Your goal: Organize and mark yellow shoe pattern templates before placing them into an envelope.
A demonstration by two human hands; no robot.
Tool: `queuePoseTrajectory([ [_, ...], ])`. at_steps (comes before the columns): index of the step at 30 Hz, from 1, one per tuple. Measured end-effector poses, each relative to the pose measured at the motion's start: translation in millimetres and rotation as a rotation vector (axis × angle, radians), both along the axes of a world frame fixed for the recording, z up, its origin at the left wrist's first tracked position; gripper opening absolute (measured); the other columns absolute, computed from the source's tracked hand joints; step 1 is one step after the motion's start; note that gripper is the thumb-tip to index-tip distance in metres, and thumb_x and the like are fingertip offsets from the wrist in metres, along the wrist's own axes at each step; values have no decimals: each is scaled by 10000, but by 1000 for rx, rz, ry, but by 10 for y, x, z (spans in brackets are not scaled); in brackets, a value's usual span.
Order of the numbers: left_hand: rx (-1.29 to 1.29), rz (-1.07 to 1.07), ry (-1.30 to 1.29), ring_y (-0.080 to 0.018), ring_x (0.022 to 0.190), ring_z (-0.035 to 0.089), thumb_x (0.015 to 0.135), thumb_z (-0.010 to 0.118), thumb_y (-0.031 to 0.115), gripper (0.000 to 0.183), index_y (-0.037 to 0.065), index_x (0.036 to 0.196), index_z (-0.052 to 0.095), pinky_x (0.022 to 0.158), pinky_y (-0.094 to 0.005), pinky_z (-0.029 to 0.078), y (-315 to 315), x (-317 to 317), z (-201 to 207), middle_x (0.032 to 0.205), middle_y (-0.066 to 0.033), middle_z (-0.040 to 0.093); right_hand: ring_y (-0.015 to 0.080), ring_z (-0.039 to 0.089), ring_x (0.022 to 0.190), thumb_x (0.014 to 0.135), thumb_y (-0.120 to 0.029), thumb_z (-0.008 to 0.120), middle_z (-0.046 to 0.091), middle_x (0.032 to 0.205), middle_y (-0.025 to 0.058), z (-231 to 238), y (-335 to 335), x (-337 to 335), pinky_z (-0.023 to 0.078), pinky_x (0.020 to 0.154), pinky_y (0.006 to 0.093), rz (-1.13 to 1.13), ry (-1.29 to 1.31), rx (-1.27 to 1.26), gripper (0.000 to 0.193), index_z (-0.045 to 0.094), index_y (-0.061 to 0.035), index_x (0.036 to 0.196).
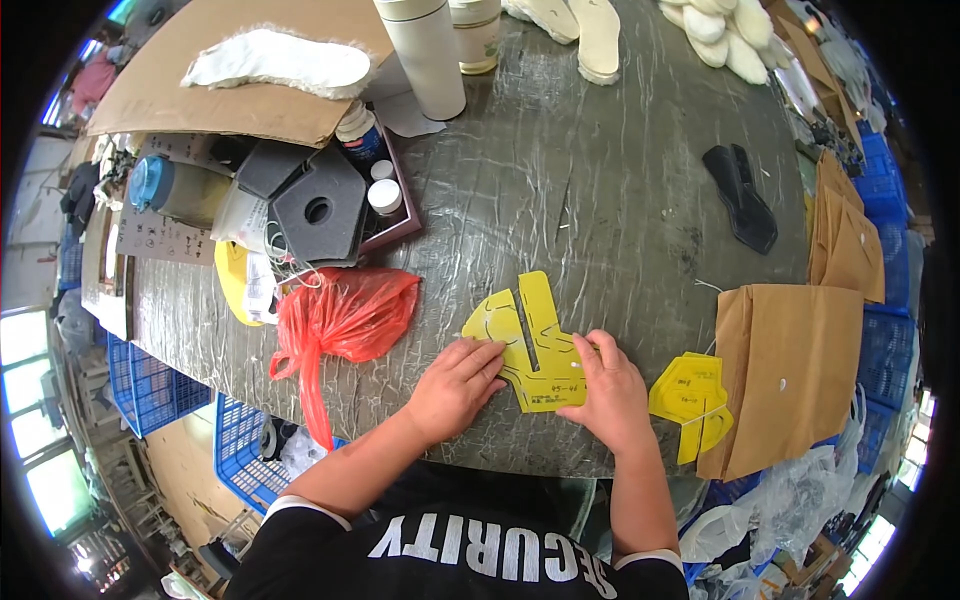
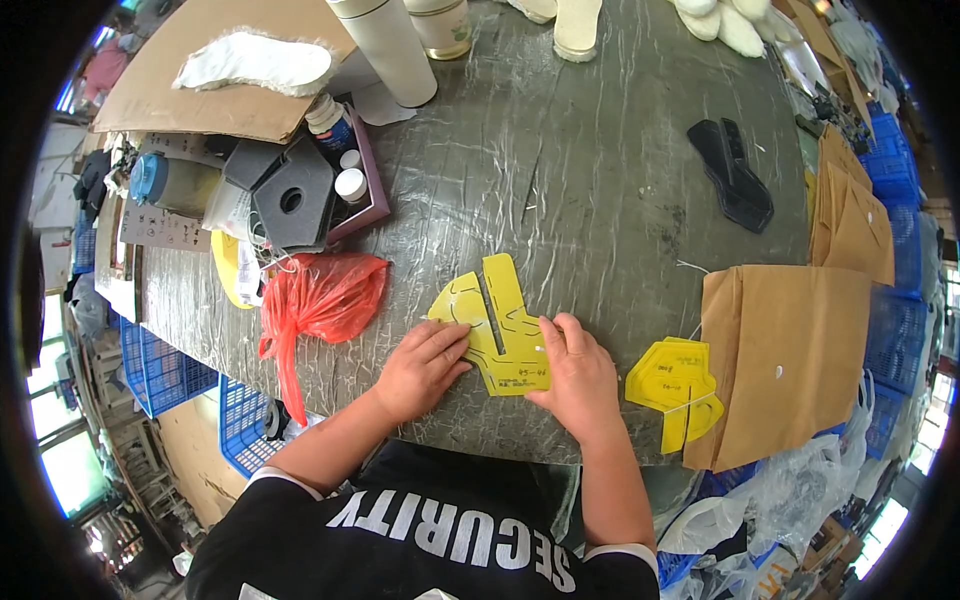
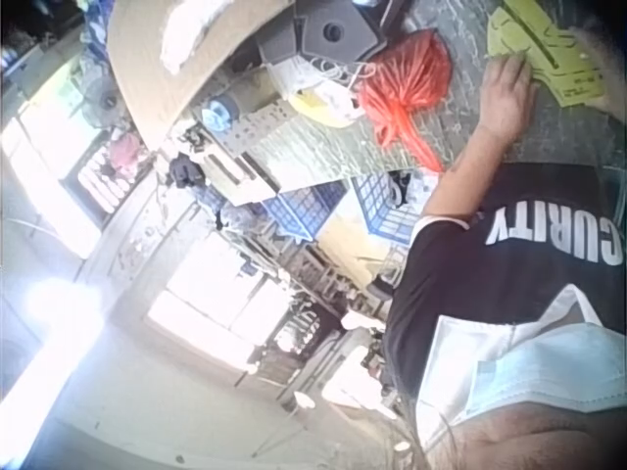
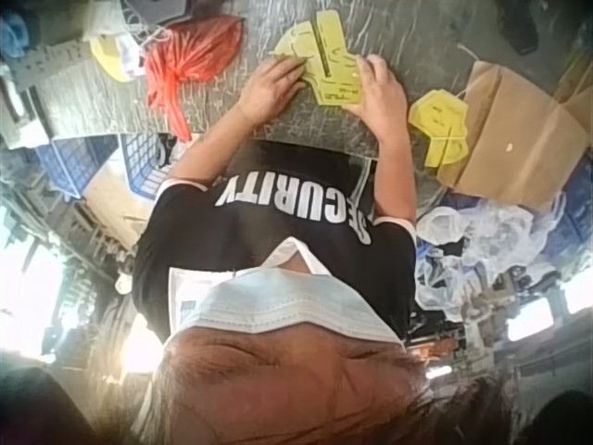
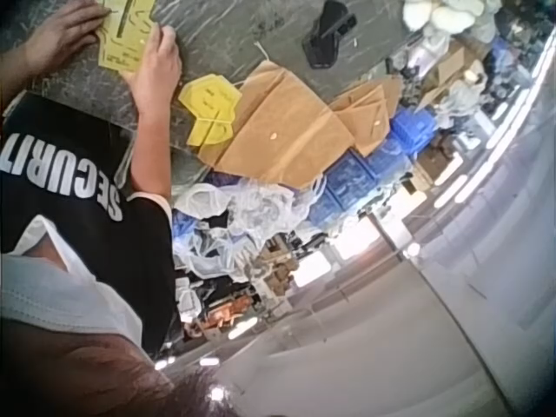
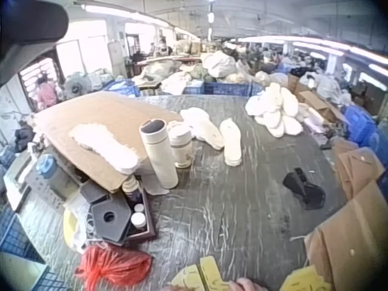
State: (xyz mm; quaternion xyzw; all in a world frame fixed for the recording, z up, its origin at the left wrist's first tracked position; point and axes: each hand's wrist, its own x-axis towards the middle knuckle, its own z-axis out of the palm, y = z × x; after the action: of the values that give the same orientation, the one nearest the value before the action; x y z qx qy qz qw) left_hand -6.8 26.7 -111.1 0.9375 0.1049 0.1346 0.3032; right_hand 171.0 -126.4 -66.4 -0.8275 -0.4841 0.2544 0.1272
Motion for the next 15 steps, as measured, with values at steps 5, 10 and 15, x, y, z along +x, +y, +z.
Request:
queuePoseTrajectory([
  [5,32,-17,-23,-282,1075,538,734,682,116,307,-9,1010,633,947,-423,427,37,23,-54,1136,-99,588,273,526,1057,490,-188,858,436,1224,83,18,10,1,441,896,398,-2,-8,-4,869,467,-65,1256],
  [10,22,-39,-20,-282,1080,539,739,676,110,293,0,1008,639,958,-432,418,58,23,-59,1128,-98,595,270,532,1043,477,-192,861,438,1222,79,16,16,18,442,875,401,15,-9,-3,878,471,-63,1253],
  [15,30,-49,-64,-305,1050,561,669,722,87,317,-9,962,648,908,-417,456,75,51,-37,1095,-123,613,294,556,998,434,-206,872,438,1214,90,43,37,2,449,861,409,35,-18,6,892,497,-94,1237],
])
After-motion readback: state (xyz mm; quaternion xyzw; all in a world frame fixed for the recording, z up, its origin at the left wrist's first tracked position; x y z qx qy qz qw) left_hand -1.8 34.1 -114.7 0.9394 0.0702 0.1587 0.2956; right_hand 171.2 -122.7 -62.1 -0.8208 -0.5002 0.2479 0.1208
